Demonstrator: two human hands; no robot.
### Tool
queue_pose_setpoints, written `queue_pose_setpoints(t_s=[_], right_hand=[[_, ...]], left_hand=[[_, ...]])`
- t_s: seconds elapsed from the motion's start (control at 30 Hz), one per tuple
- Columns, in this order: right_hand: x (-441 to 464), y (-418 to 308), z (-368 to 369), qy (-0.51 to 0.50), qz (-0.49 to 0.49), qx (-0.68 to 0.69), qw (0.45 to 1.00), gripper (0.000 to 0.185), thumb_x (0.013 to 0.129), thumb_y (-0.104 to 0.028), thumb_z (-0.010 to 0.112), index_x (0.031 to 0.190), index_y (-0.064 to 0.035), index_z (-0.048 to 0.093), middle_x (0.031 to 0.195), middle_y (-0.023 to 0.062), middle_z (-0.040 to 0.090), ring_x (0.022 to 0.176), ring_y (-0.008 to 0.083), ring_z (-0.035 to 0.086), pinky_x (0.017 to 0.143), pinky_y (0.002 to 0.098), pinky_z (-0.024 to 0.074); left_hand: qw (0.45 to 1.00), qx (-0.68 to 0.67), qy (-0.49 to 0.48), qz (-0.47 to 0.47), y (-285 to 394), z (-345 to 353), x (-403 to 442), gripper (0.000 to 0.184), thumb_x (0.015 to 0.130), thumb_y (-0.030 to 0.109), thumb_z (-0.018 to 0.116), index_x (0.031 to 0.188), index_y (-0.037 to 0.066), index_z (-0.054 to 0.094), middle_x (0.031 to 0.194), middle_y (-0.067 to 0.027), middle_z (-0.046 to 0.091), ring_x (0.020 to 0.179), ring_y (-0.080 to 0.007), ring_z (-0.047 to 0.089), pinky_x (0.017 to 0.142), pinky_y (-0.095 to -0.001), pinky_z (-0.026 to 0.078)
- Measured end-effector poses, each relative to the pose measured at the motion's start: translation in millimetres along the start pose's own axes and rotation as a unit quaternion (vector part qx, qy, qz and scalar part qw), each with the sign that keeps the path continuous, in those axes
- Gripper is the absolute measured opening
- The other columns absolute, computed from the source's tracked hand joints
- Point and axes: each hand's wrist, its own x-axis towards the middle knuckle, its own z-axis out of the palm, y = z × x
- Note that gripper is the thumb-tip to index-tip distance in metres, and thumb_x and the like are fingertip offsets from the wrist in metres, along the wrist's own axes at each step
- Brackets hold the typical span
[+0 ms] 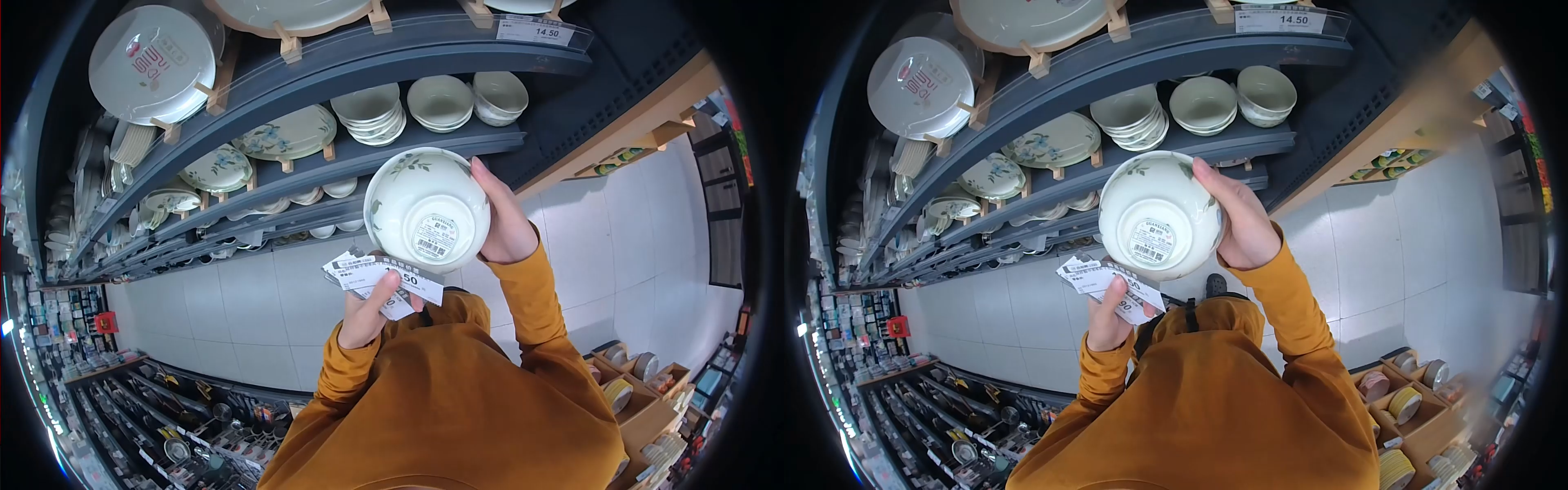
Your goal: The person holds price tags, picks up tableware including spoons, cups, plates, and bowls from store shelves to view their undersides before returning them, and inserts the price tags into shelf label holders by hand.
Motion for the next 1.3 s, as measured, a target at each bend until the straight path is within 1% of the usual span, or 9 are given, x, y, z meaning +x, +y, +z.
queue_pose_setpoints(t_s=[0.27, 0.4, 0.6, 0.7, 0.77, 0.87, 0.97, 1.07, 1.3], right_hand=[[4.4, 4.9, -8.7, 0.000, 0.024, 0.020, 1.000, 0.042, 0.098, -0.034, 0.044, 0.119, 0.0010, 0.055, 0.114, 0.0084, 0.062, 0.104, 0.0138, 0.059, 0.090, 0.0280, 0.0450], [5.5, 9.0, -12.1, 0.005, 0.028, 0.014, 0.999, 0.038, 0.099, -0.035, 0.039, 0.115, -0.0057, 0.056, 0.113, 0.0059, 0.061, 0.104, 0.0153, 0.057, 0.092, 0.0312, 0.0441], [6.3, 10.6, -21.2, -0.035, 0.031, 0.008, 0.999, 0.040, 0.099, -0.033, 0.038, 0.121, -0.0026, 0.052, 0.119, 0.0073, 0.059, 0.109, 0.0164, 0.056, 0.094, 0.0316, 0.0433], [6.9, 6.7, -26.2, -0.019, 0.042, -0.001, 0.999, 0.036, 0.096, -0.023, 0.046, 0.122, 0.0017, 0.051, 0.119, 0.0083, 0.060, 0.106, 0.0162, 0.057, 0.093, 0.0298, 0.0441], [7.2, 3.5, -28.1, 0.010, -0.045, -0.158, 0.986, 0.037, 0.093, -0.021, 0.054, 0.120, 0.0034, 0.052, 0.114, 0.0068, 0.062, 0.099, 0.0174, 0.061, 0.087, 0.0275, 0.0464], [12.2, 0.2, -23.6, 0.037, -0.183, -0.401, 0.897, 0.034, 0.086, -0.018, 0.065, 0.111, 0.0041, 0.056, 0.095, 0.0122, 0.067, 0.080, 0.0247, 0.066, 0.072, 0.0286, 0.0498], [36.4, -10.3, -34.0, 0.041, -0.283, -0.667, 0.688, 0.031, 0.084, -0.026, 0.066, 0.099, -0.0002, 0.060, 0.077, 0.0213, 0.064, 0.068, 0.0368, 0.063, 0.062, 0.0349, 0.0495], [71.2, -12.3, -54.1, 0.045, -0.332, -0.772, 0.540, 0.030, 0.084, -0.029, 0.065, 0.099, -0.0040, 0.060, 0.072, 0.0173, 0.063, 0.064, 0.0353, 0.062, 0.057, 0.0397, 0.0476], [137.7, -17.1, -93.9, 0.021, -0.322, -0.850, 0.418, 0.023, 0.085, -0.029, 0.062, 0.100, -0.0125, 0.063, 0.076, 0.0123, 0.066, 0.074, 0.0308, 0.064, 0.064, 0.0413, 0.0504]], left_hand=[[0.999, 0.031, 0.023, -0.007, 3.9, 6.5, 1.1, 0.021, 0.096, 0.017, 0.047, 0.100, -0.002, 0.056, 0.078, -0.0117, 0.063, 0.070, -0.0167, 0.060, 0.064, -0.0270, 0.047], [0.999, 0.019, 0.042, -0.026, 2.6, 7.5, 0.8, 0.020, 0.097, 0.017, 0.047, 0.100, -0.001, 0.056, 0.079, -0.0103, 0.062, 0.070, -0.0152, 0.060, 0.063, -0.0264, 0.047], [0.999, 0.006, 0.029, -0.040, -0.4, 0.8, 3.9, 0.019, 0.096, 0.018, 0.050, 0.101, 0.001, 0.056, 0.080, -0.0084, 0.061, 0.070, -0.0139, 0.059, 0.064, -0.0252, 0.046], [0.991, 0.002, 0.106, -0.087, -9.7, -7.6, 10.7, 0.020, 0.095, 0.021, 0.054, 0.102, 0.003, 0.056, 0.084, -0.0064, 0.061, 0.072, -0.0132, 0.058, 0.064, -0.0252, 0.047], [0.978, -0.010, 0.176, -0.114, -21.7, -15.9, 16.2, 0.021, 0.093, 0.023, 0.056, 0.103, 0.004, 0.056, 0.087, -0.0047, 0.061, 0.073, -0.0125, 0.058, 0.064, -0.0258, 0.047], [0.957, -0.055, 0.225, -0.175, -46.4, -39.1, 7.7, 0.023, 0.090, 0.026, 0.061, 0.102, 0.006, 0.056, 0.087, -0.0031, 0.060, 0.074, -0.0120, 0.059, 0.062, -0.0269, 0.048], [0.941, -0.082, 0.229, -0.237, -60.5, -39.5, -7.4, 0.020, 0.090, 0.024, 0.061, 0.097, 0.006, 0.056, 0.078, -0.0037, 0.058, 0.067, -0.0126, 0.058, 0.059, -0.0258, 0.047], [0.945, -0.084, 0.163, -0.272, -74.8, -43.2, -17.0, 0.022, 0.088, 0.024, 0.061, 0.100, 0.006, 0.055, 0.080, -0.0015, 0.057, 0.070, -0.0108, 0.057, 0.062, -0.0247, 0.047], [0.948, -0.107, 0.159, -0.255, -81.3, -40.1, -22.6, 0.019, 0.089, 0.024, 0.059, 0.097, 0.007, 0.053, 0.080, -0.0011, 0.056, 0.069, -0.0095, 0.056, 0.060, -0.0236, 0.044]])
